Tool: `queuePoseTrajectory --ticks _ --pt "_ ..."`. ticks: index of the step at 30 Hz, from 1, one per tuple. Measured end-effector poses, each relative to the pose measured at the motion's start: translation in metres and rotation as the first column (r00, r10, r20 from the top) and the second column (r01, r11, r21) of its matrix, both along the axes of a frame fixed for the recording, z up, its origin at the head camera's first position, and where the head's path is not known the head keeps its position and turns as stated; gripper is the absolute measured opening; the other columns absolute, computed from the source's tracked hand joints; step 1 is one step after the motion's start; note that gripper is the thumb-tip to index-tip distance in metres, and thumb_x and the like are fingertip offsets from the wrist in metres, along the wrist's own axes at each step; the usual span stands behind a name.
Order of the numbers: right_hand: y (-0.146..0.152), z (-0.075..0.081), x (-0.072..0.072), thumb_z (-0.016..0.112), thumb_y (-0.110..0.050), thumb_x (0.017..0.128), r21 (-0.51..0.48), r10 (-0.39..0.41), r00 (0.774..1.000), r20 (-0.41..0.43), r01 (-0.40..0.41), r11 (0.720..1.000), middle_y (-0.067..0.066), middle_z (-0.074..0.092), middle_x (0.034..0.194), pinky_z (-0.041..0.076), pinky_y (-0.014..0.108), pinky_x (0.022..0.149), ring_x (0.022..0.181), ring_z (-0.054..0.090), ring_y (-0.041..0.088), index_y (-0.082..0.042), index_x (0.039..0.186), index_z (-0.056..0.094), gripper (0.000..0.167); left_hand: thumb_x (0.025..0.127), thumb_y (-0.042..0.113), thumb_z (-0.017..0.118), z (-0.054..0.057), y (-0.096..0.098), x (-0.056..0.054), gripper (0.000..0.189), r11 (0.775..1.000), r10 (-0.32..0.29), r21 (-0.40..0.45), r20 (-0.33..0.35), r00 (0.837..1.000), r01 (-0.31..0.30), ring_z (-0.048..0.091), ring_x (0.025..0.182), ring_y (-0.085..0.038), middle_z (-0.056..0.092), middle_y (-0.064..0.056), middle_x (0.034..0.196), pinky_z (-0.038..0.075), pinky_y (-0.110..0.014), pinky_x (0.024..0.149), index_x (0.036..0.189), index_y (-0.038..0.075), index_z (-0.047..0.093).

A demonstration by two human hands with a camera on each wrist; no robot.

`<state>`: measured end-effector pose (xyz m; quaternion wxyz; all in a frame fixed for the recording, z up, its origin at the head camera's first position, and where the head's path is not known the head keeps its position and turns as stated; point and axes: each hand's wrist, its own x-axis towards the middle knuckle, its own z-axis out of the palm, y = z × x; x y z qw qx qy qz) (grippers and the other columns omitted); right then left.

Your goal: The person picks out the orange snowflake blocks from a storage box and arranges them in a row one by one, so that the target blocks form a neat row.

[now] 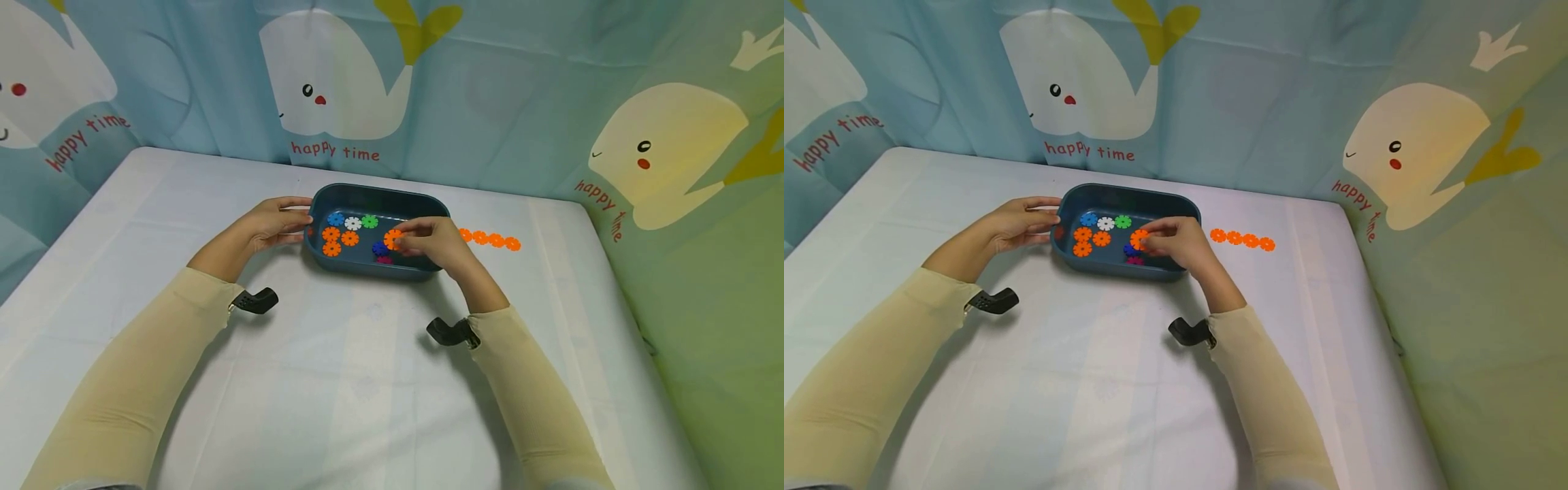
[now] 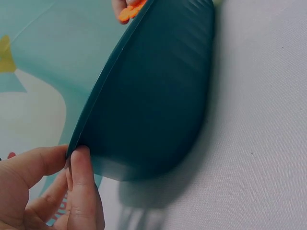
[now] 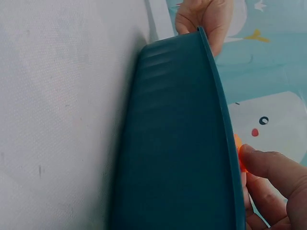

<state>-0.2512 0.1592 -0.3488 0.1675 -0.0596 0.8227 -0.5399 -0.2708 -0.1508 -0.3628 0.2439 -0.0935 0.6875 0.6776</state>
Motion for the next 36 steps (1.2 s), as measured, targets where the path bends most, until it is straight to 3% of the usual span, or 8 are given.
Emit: queuePoseTrajectory --ticks 7,14,24,32,36 --pt "0.005 0.004 0.006 0.069 -0.005 0.091 -0.038 -0.038 0.999 0.005 0.038 0.999 0.013 0.072 0.103 0.055 0.043 0.091 0.094 0.071 0.030 0.001 0.117 0.069 0.027 0.098 0.008 0.059 -0.001 0.000 -0.001 0.057 1.000 0.006 0.012 0.002 1.000 -0.006 0.064 0.098 -0.009 0.052 -0.005 0.130 0.058 -0.021 0.076 0.151 0.013 0.038" --pt "0.013 0.005 0.008 0.070 -0.008 0.091 -0.036 -0.072 0.997 -0.004 0.072 0.997 0.013 0.071 0.105 0.055 0.043 0.092 0.098 0.070 0.035 0.002 0.120 0.067 0.030 0.098 0.008 0.059 -0.001 -0.001 -0.001 0.058 1.000 0.002 0.016 0.006 1.000 -0.002 0.064 0.098 -0.008 0.051 -0.006 0.133 0.058 -0.021 0.076 0.152 0.013 0.038" --pt "0.024 0.006 0.011 0.068 -0.005 0.092 -0.069 -0.094 0.996 -0.003 0.094 0.993 0.006 0.071 0.099 0.058 0.029 0.083 0.097 0.071 0.033 0.004 0.121 0.065 0.031 0.098 0.008 0.059 -0.002 -0.001 -0.001 0.057 1.000 0.000 0.025 0.003 1.000 0.000 0.064 0.098 -0.008 0.052 -0.005 0.129 0.058 -0.021 0.074 0.152 0.012 0.038" --pt "0.033 0.008 0.012 0.068 -0.004 0.091 -0.089 -0.107 0.994 0.000 0.107 0.990 0.005 0.070 0.100 0.058 0.026 0.081 0.083 0.073 0.018 0.006 0.122 0.063 0.033 0.098 0.008 0.059 -0.001 -0.001 0.000 0.057 1.000 0.003 0.021 0.002 1.000 -0.003 0.063 0.099 -0.009 0.051 -0.005 0.129 0.058 -0.020 0.073 0.151 0.013 0.038" --pt "0.038 0.008 0.012 0.067 -0.004 0.092 -0.119 -0.114 0.993 0.010 0.114 0.986 0.003 0.069 0.101 0.058 0.024 0.081 0.084 0.072 0.017 0.007 0.123 0.062 0.033 0.098 0.008 0.059 -0.001 0.000 0.000 0.057 1.000 0.005 0.018 0.004 1.000 -0.005 0.064 0.098 -0.009 0.052 -0.005 0.131 0.058 -0.020 0.072 0.151 0.013 0.038"
